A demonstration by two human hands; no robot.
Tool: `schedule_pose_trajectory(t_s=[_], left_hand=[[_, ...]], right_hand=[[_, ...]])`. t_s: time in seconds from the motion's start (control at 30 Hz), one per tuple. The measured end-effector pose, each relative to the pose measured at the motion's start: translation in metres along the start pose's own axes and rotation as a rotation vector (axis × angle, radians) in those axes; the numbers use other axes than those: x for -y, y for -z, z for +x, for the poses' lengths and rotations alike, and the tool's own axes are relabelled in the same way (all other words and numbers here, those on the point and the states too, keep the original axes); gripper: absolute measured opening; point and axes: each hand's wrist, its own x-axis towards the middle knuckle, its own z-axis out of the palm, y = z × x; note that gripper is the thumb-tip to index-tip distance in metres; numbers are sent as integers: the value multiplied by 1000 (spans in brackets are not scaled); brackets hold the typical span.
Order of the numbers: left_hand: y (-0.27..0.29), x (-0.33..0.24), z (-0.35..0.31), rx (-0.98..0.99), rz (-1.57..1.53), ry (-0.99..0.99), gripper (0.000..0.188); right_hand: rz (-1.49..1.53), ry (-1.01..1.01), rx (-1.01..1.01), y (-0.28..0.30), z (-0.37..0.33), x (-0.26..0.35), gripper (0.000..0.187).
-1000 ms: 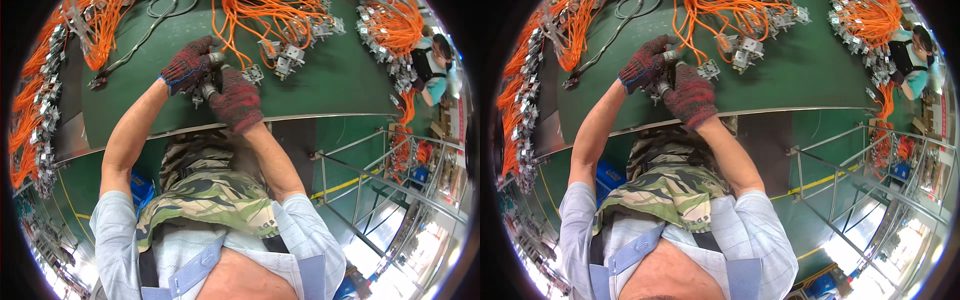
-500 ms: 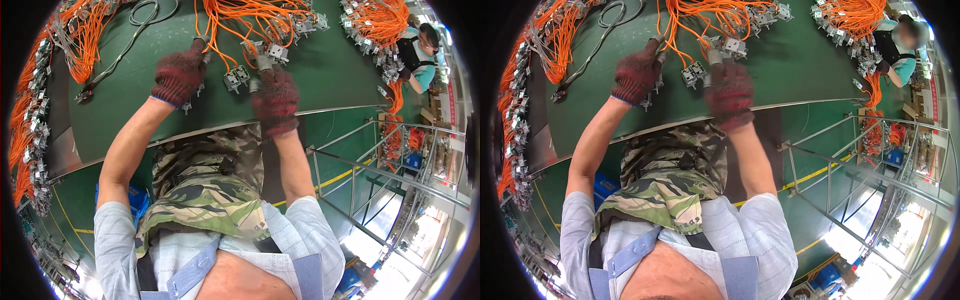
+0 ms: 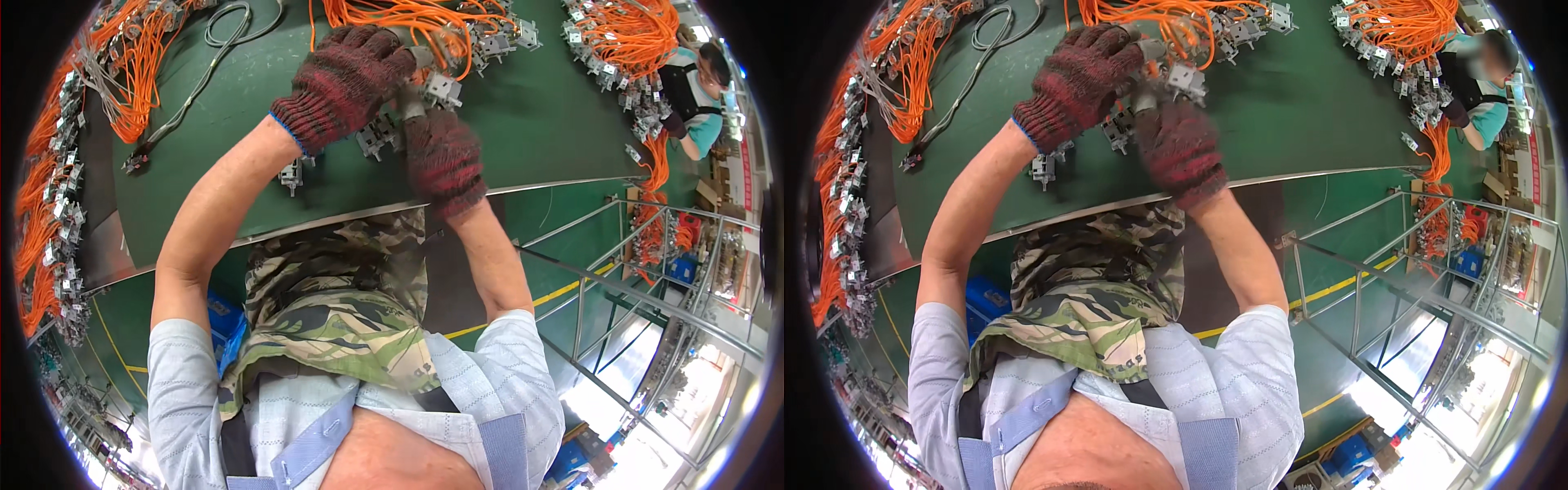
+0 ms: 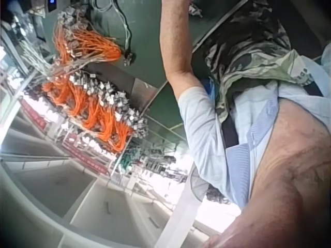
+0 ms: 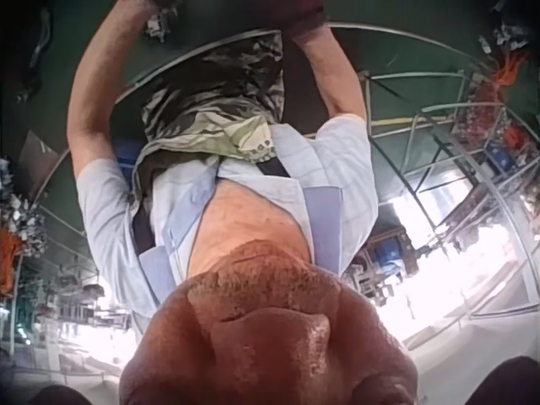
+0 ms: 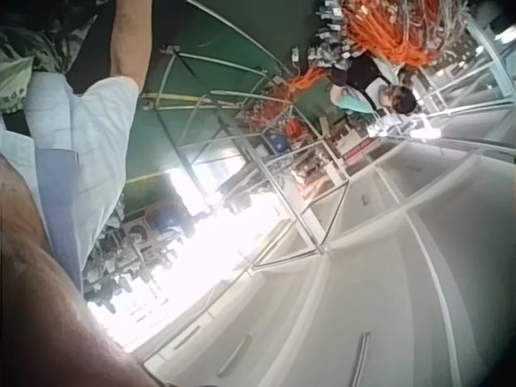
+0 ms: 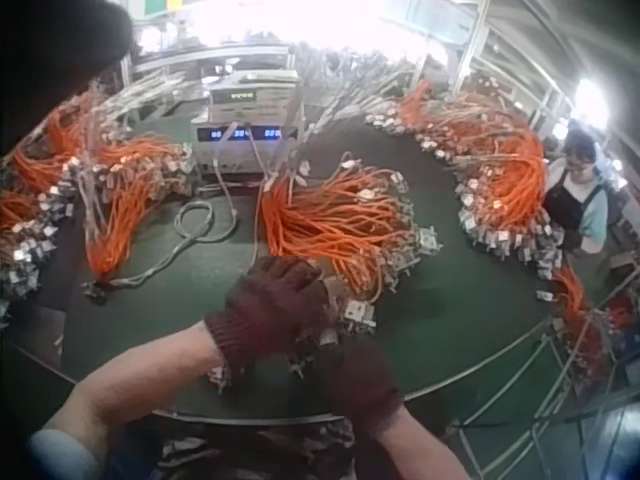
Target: The recorder is assembling and inspecting orange cable harnesses with metal connectors at a manufacturing workbench.
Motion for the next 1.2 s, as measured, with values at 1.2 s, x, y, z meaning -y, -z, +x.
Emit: schedule_pose_trajectory(t_s=[1.2], left_hand=[[-7, 9, -31, 310, -395, 131, 39]], right_hand=[[835, -520, -53, -25, -4, 33, 58]])
